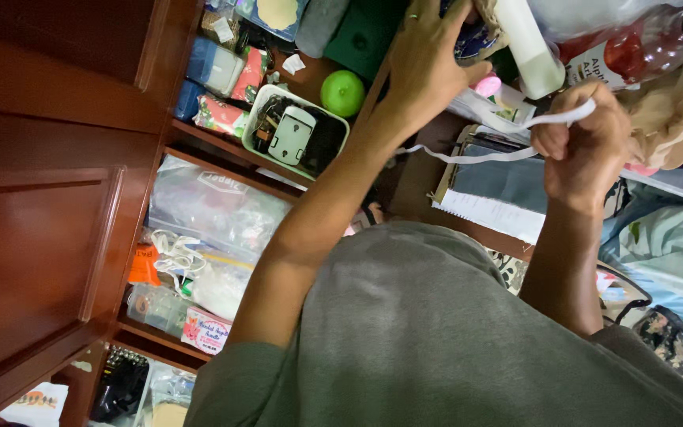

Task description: The person organizes items inside a wooden cabinet. They handle a white cable, a pink cylindrical object, and various plastic bags, placing them into different compartments and drawers before closing the cabinet doors.

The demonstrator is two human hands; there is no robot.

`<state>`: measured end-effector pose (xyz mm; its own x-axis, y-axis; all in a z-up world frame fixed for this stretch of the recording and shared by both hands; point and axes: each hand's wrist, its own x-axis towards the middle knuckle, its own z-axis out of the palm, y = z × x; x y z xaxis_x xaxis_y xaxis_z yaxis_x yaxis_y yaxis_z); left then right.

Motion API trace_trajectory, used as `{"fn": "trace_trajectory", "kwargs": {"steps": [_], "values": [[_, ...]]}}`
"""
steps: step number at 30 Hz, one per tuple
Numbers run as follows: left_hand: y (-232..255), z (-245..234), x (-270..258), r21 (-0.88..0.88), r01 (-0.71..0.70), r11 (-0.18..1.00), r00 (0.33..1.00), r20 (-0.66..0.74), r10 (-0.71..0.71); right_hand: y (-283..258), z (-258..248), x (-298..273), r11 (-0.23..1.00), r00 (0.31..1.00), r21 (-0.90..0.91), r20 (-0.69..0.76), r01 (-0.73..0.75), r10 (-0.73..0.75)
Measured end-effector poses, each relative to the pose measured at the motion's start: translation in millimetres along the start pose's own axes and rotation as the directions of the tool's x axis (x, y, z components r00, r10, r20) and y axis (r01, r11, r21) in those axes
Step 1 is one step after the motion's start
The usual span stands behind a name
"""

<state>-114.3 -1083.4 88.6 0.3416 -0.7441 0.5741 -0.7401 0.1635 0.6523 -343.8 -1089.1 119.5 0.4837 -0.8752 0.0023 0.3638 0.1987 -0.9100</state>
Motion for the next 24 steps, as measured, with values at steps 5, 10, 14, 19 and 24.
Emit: {"fn": "trace_trajectory", "kwargs": {"steps": [5, 10, 14, 19, 24], "values": [[-3, 11, 7, -0.016, 0.083, 0.996, 0.996, 0.042, -0.082, 9, -14, -3, 0.997, 0.998, 0.075, 0.069, -0.016, 0.011], [-8, -7, 9, -0.063, -0.008, 0.998, 0.997, 0.073, 0.013, 14, -13, 0, 0.997, 0.999, 0.079, 0.05, 0.011, -0.015], [0, -22, 9, -0.132, -0.04, 0.99, 0.999, -0.008, 0.04, 17, -3, 4, 0.995, 0.999, -0.101, -0.052, 0.01, -0.016], [11, -40, 7, -0.242, -0.107, 0.964, 0.993, -0.082, 0.09, 16, 8, 5, 0.94, 0.997, -0.339, -0.077, -0.034, 0.009], [4, -47, 8, -0.341, -0.131, 0.931, 0.987, -0.131, 0.091, 13, 14, 4, 0.914, 0.996, -0.402, -0.091, -0.055, 0.02]]}}
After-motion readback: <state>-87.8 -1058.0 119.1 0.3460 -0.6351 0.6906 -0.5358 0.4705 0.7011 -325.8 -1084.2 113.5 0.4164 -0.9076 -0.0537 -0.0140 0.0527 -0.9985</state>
